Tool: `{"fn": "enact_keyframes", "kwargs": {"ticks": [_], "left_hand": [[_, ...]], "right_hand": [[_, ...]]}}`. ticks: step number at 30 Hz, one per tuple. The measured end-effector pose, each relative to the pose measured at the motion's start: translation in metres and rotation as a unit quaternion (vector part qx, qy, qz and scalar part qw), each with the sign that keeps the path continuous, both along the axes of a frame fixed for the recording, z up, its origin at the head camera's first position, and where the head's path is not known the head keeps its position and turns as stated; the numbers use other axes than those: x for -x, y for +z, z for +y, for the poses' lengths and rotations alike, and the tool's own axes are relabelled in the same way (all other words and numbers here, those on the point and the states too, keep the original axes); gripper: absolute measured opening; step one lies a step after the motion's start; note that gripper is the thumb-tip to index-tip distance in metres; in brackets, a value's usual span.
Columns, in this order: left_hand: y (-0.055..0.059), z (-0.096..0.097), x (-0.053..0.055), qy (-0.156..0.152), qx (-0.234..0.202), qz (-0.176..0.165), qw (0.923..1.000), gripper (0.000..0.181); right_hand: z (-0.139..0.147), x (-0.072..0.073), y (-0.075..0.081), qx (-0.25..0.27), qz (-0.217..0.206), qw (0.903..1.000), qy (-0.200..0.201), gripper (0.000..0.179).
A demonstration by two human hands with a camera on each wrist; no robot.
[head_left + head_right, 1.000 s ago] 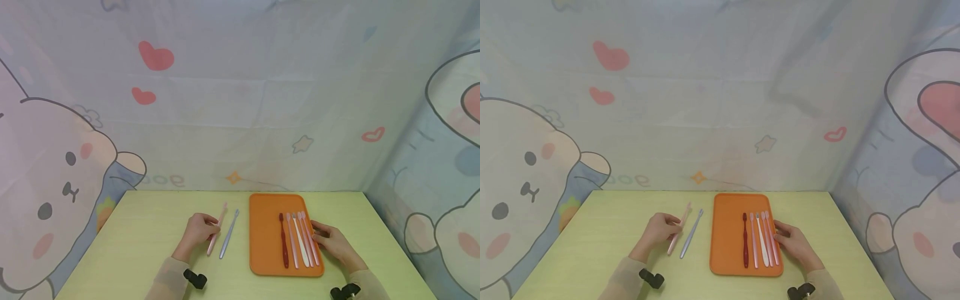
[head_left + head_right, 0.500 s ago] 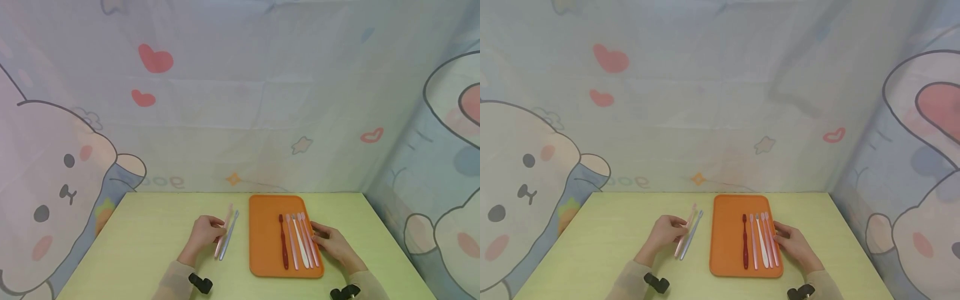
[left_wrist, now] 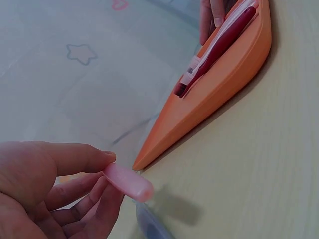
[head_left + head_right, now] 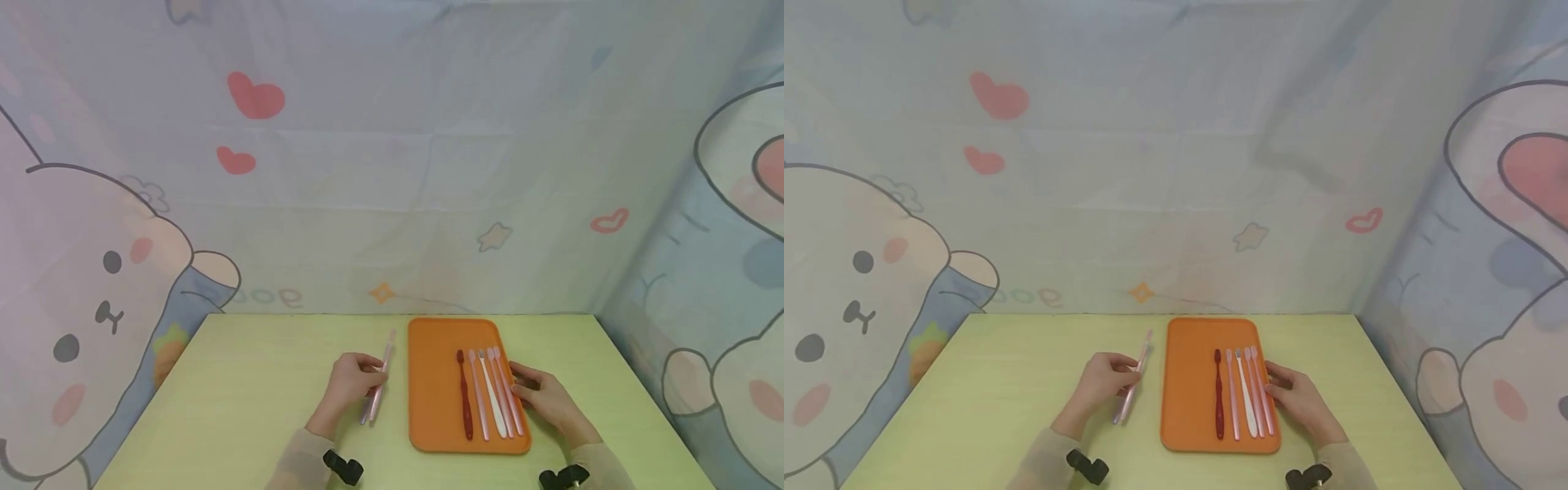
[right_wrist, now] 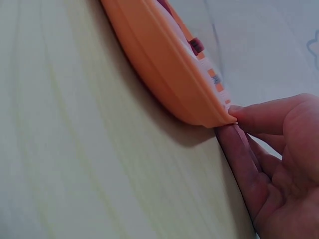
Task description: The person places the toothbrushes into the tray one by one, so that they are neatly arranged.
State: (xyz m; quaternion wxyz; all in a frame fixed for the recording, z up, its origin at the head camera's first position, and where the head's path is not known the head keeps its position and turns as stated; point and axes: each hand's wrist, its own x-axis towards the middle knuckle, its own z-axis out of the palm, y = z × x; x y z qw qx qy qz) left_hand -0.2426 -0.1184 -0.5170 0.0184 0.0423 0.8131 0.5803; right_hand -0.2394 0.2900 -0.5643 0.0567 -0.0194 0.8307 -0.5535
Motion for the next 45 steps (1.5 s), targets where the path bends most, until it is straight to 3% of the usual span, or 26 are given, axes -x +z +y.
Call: {"fn": "enact_keyframes", "kwargs": {"ticks": [16,24,36,45], "left_hand": [[0.009,0.030,-0.007,-0.024,-0.029,0.004,0.9993,0.026],[-0.001,0.054,-0.009,-0.033,-0.043,-0.005,0.9985,0.020],[-0.002,0.081,-0.016,-0.031,0.008,0.007,0.9995,0.017],[-0.010,0.099,-0.014,-0.020,0.022,0.020,0.9994,0.014]], "right_hand": [[0.001,-0.001,0.001,0.013,0.001,0.9999,0.008,0.059],[0.000,-0.001,0.001,0.008,-0.001,1.0000,-0.001,0.058],[-0.003,0.000,0.004,0.001,-0.002,1.0000,-0.006,0.057],[-0.002,0.000,0.004,-0.004,-0.004,1.0000,-0.007,0.058]]}}
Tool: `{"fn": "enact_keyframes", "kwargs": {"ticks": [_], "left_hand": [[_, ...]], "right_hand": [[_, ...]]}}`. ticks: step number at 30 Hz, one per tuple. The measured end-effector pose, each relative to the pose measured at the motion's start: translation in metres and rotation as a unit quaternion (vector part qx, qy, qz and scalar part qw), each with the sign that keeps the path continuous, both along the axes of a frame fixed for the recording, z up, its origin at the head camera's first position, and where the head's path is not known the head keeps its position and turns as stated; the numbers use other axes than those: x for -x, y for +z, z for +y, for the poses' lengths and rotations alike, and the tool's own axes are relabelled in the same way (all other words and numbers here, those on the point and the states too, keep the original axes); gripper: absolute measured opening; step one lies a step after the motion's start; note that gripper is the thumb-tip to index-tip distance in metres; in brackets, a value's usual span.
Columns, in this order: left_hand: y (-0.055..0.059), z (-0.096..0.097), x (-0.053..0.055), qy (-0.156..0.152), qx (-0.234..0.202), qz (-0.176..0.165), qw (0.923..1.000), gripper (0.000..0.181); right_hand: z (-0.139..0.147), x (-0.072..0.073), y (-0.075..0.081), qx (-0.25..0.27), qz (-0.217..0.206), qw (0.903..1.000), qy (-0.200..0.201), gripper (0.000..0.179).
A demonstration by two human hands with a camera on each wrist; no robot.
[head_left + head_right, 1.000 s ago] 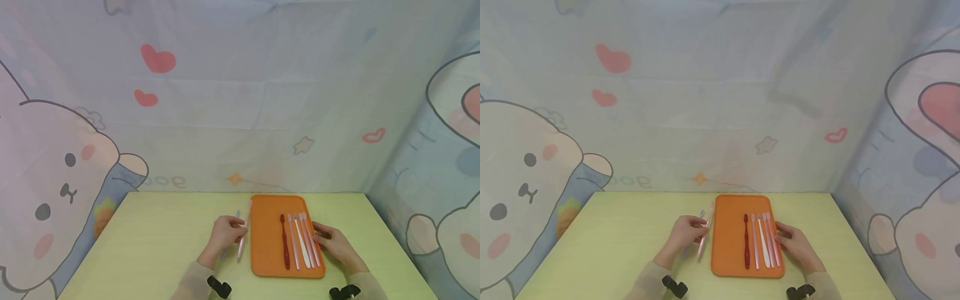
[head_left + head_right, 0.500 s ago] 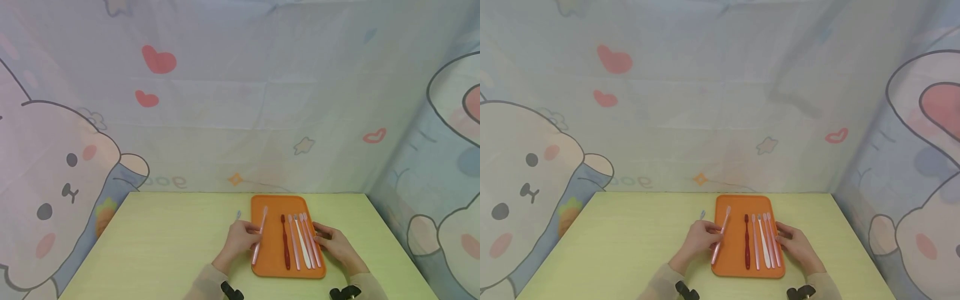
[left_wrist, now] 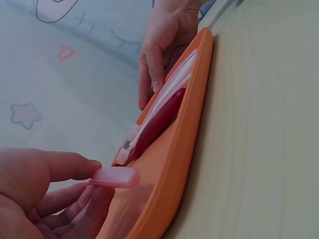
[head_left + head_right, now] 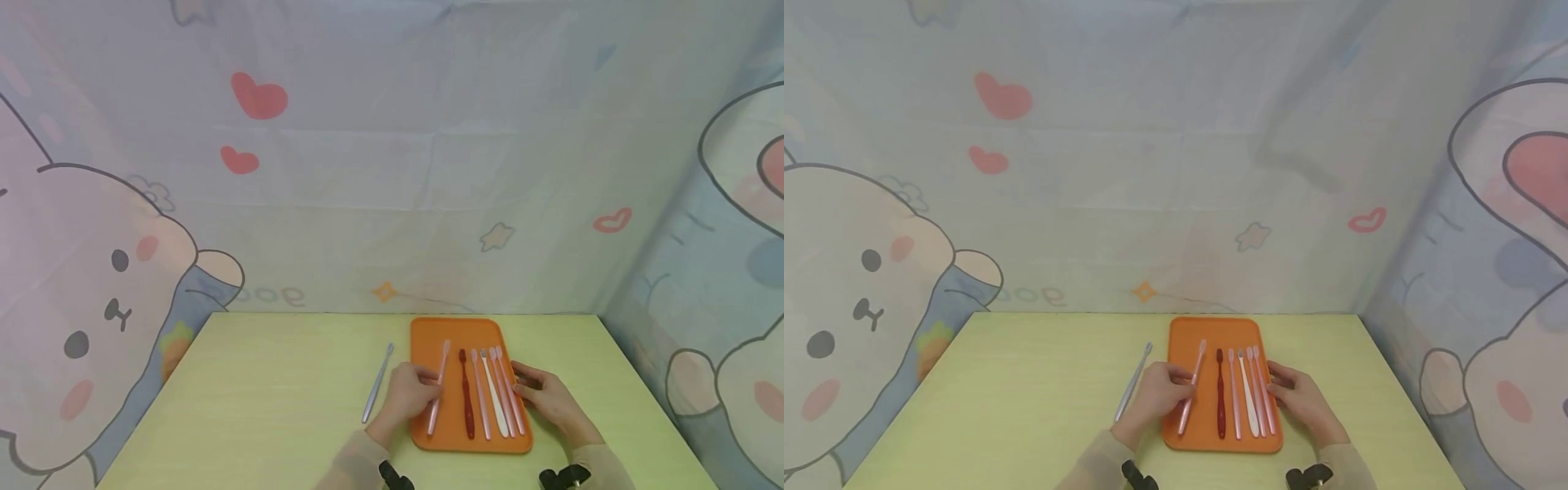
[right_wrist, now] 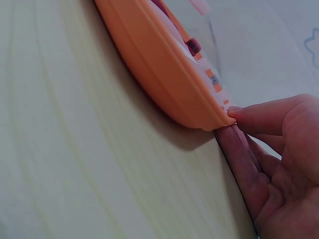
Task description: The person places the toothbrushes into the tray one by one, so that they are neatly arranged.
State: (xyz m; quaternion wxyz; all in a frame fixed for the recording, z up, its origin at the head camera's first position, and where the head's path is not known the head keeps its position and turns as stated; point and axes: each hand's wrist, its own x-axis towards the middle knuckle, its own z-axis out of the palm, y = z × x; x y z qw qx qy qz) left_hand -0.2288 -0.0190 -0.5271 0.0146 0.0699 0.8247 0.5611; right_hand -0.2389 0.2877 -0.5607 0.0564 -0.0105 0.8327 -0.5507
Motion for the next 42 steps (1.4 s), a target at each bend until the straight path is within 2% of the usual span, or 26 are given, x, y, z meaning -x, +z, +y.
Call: {"fn": "enact_keyframes", "kwargs": {"ticks": [7,15,25,36,42], "left_hand": [[-0.008,0.012,0.001,0.002,0.003,0.005,1.0000,0.014],[-0.009,0.021,-0.001,0.016,-0.004,-0.004,0.9998,0.018],[-0.005,0.026,-0.003,0.022,0.007,-0.010,0.9997,0.021],[-0.010,0.028,0.000,0.027,0.005,-0.024,0.9993,0.020],[-0.012,0.031,0.002,0.022,0.014,-0.015,0.9996,0.018]], "right_hand": [[0.002,0.001,0.000,-0.004,0.002,1.0000,0.004,0.057],[0.001,0.000,-0.001,0.004,0.000,1.0000,0.008,0.057],[0.001,0.000,-0.002,0.000,0.009,0.9999,0.005,0.057],[0.001,0.002,-0.002,-0.005,0.009,0.9999,0.003,0.057],[0.000,0.001,-0.002,-0.003,0.011,0.9999,0.002,0.057]]}}
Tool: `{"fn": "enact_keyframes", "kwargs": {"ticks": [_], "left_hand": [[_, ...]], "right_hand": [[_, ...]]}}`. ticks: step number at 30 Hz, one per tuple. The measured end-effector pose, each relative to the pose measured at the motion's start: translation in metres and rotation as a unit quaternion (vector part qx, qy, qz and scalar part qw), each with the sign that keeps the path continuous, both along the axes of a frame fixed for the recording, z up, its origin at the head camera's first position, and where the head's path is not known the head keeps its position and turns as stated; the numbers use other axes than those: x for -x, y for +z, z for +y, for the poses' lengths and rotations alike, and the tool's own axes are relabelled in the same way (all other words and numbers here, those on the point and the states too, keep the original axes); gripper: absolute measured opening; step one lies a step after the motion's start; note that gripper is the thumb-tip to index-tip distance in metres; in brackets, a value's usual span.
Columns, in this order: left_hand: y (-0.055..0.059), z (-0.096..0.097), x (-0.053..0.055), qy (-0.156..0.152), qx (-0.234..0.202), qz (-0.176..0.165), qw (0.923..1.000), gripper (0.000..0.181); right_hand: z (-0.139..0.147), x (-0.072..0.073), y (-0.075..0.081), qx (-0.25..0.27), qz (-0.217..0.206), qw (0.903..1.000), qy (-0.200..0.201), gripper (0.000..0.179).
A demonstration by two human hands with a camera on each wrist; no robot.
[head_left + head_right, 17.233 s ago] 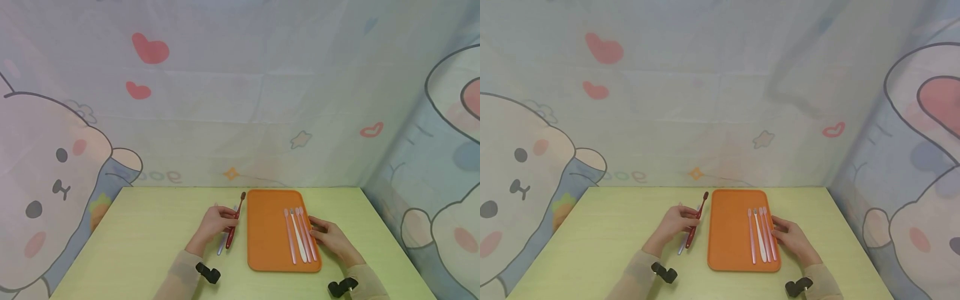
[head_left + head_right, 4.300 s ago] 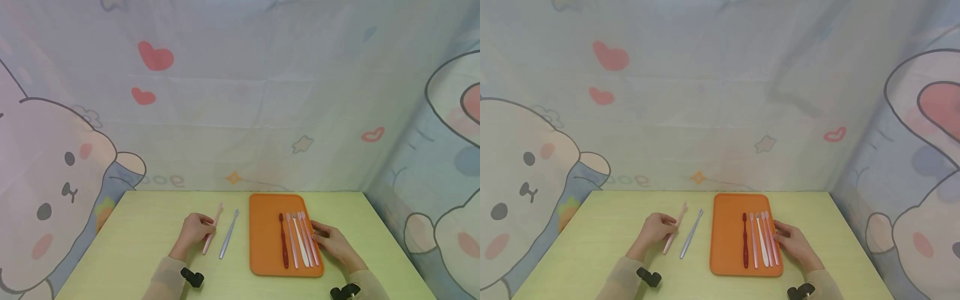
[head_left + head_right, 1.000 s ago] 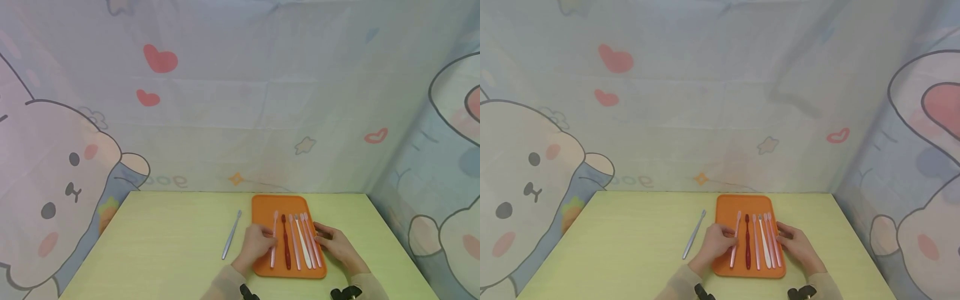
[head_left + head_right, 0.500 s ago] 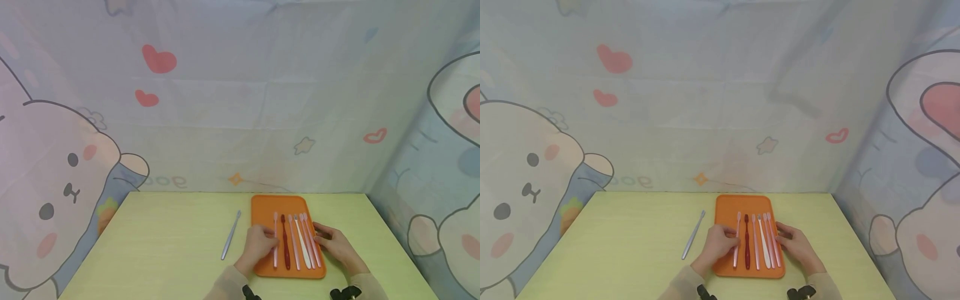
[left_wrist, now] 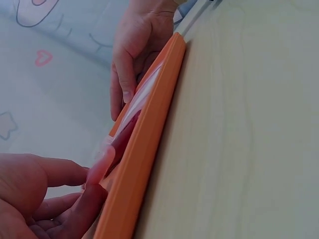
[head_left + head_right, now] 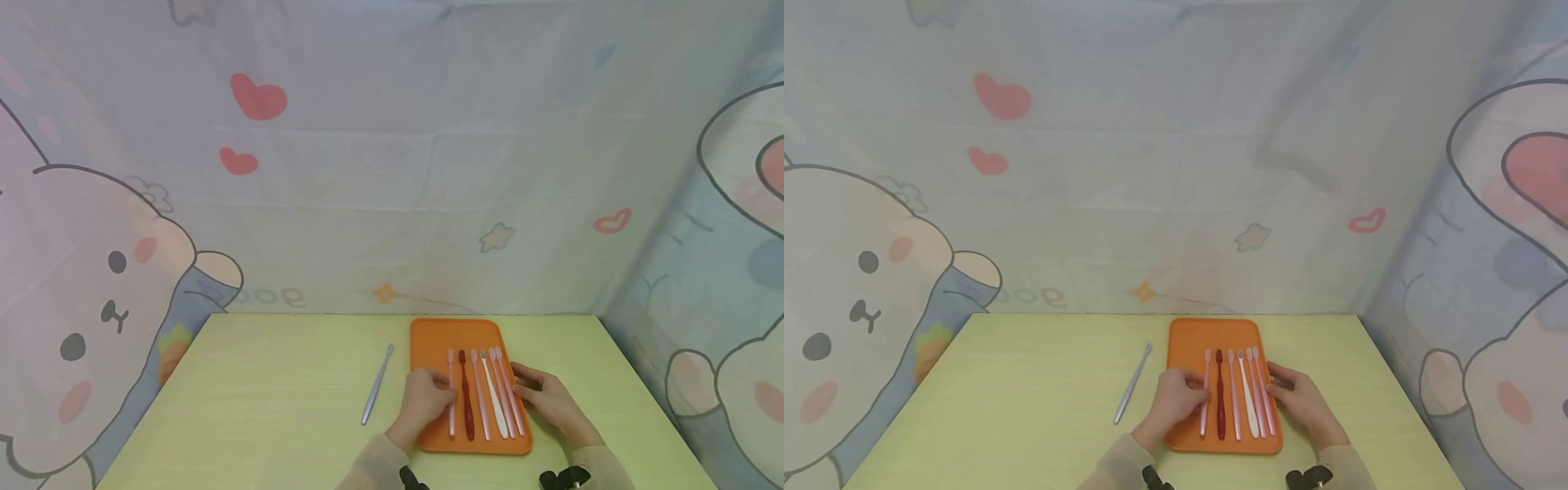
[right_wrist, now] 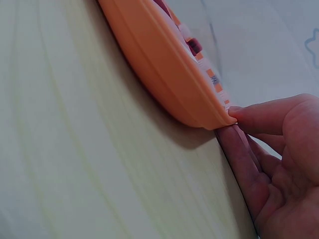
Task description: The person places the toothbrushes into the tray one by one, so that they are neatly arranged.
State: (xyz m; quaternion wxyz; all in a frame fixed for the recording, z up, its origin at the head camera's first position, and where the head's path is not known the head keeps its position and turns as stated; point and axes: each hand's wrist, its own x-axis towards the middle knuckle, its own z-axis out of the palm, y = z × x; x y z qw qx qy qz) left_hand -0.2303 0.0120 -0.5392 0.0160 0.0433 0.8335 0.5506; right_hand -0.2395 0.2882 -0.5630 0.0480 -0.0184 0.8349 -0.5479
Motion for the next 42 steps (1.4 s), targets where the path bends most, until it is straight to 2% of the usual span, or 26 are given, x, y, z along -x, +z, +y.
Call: {"fn": "enact_keyframes", "kwargs": {"ticks": [7,13,20,28,34,39,42], "left_hand": [[-0.003,0.002,0.000,-0.003,0.016,0.001,0.9999,0.015],[-0.003,0.002,-0.001,-0.004,0.009,0.000,1.0000,0.014],[-0.002,-0.002,0.000,-0.005,0.009,0.024,0.9997,0.016],[0.001,-0.006,-0.001,-0.010,0.014,0.030,0.9994,0.015],[-0.001,-0.013,0.005,-0.016,0.033,0.033,0.9988,0.015],[-0.002,-0.022,0.011,-0.027,0.030,0.042,0.9983,0.016],[0.002,-0.030,0.012,-0.026,0.021,0.043,0.9985,0.016]], "right_hand": [[0.000,-0.001,0.001,0.020,0.003,0.9998,0.005,0.057],[-0.001,0.000,0.000,0.009,-0.001,1.0000,0.001,0.057],[-0.001,0.001,0.001,0.005,0.004,1.0000,0.005,0.058],[0.001,0.000,0.002,-0.012,0.013,0.9998,0.008,0.057],[0.000,-0.001,0.002,-0.012,0.003,0.9999,0.001,0.057],[-0.001,-0.001,0.002,-0.004,-0.007,1.0000,-0.002,0.057],[-0.001,0.000,0.003,-0.005,-0.008,0.9999,-0.002,0.058]]}}
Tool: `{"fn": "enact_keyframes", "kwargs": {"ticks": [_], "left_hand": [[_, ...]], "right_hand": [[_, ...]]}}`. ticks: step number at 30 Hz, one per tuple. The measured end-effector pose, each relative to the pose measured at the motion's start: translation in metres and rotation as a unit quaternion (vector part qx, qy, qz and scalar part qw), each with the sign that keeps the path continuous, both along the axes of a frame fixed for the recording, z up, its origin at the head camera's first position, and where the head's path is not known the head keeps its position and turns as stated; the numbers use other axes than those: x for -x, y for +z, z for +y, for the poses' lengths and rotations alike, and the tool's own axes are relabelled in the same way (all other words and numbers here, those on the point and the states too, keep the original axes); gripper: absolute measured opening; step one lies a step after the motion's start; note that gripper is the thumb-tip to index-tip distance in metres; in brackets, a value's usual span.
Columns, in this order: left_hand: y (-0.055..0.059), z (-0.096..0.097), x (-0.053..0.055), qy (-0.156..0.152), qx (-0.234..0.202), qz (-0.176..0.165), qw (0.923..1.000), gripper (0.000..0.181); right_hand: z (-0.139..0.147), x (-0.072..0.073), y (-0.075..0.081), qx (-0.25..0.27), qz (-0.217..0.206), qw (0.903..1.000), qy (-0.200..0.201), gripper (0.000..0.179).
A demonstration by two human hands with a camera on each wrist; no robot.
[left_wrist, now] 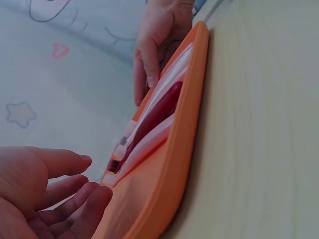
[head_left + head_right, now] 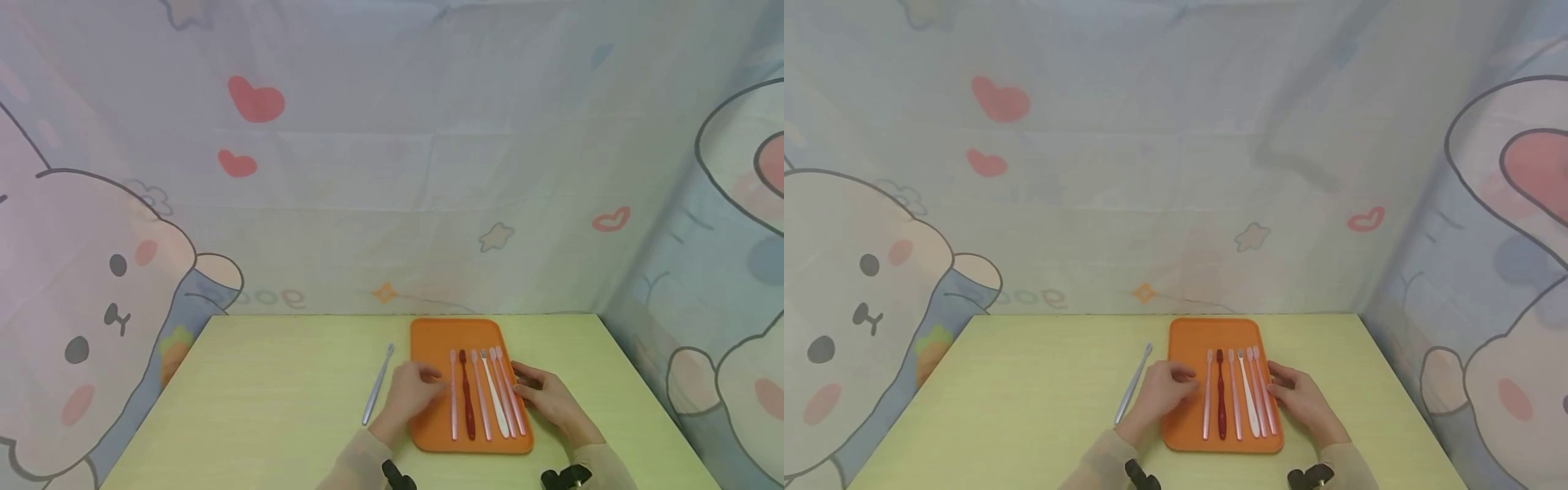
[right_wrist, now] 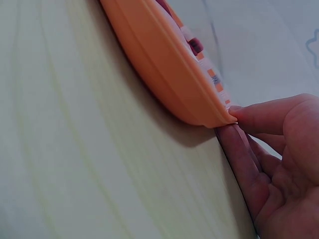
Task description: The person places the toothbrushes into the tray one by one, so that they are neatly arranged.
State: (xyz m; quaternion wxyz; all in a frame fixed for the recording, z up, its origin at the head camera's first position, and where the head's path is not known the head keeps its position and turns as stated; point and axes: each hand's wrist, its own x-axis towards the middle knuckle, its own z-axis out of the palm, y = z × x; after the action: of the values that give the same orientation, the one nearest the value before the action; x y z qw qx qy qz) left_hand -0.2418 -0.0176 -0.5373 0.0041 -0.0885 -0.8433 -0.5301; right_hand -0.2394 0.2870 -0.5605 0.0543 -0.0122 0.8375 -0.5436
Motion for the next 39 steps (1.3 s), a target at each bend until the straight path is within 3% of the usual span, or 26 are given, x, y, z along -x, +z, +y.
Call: {"fn": "enact_keyframes", "kwargs": {"ticks": [12,21,29,34,39], "left_hand": [[0.013,-0.044,0.001,0.007,-0.041,0.012,0.9991,0.021],[0.013,-0.087,0.002,0.044,-0.063,-0.008,0.9970,0.023],[0.018,-0.129,0.008,0.066,-0.040,-0.013,0.9969,0.026],[0.020,-0.141,0.008,0.048,-0.023,-0.048,0.9974,0.029],[0.018,-0.140,0.008,0.024,-0.017,-0.057,0.9979,0.032]], "right_hand": [[0.000,0.002,0.000,-0.007,-0.002,1.0000,0.002,0.058],[0.000,0.001,-0.002,-0.003,-0.003,1.0000,-0.002,0.056],[0.000,0.004,-0.005,0.001,-0.003,1.0000,-0.004,0.057],[0.000,0.004,-0.005,-0.009,-0.011,0.9998,-0.015,0.057],[0.000,0.004,-0.004,-0.012,-0.011,0.9997,-0.018,0.057]]}}
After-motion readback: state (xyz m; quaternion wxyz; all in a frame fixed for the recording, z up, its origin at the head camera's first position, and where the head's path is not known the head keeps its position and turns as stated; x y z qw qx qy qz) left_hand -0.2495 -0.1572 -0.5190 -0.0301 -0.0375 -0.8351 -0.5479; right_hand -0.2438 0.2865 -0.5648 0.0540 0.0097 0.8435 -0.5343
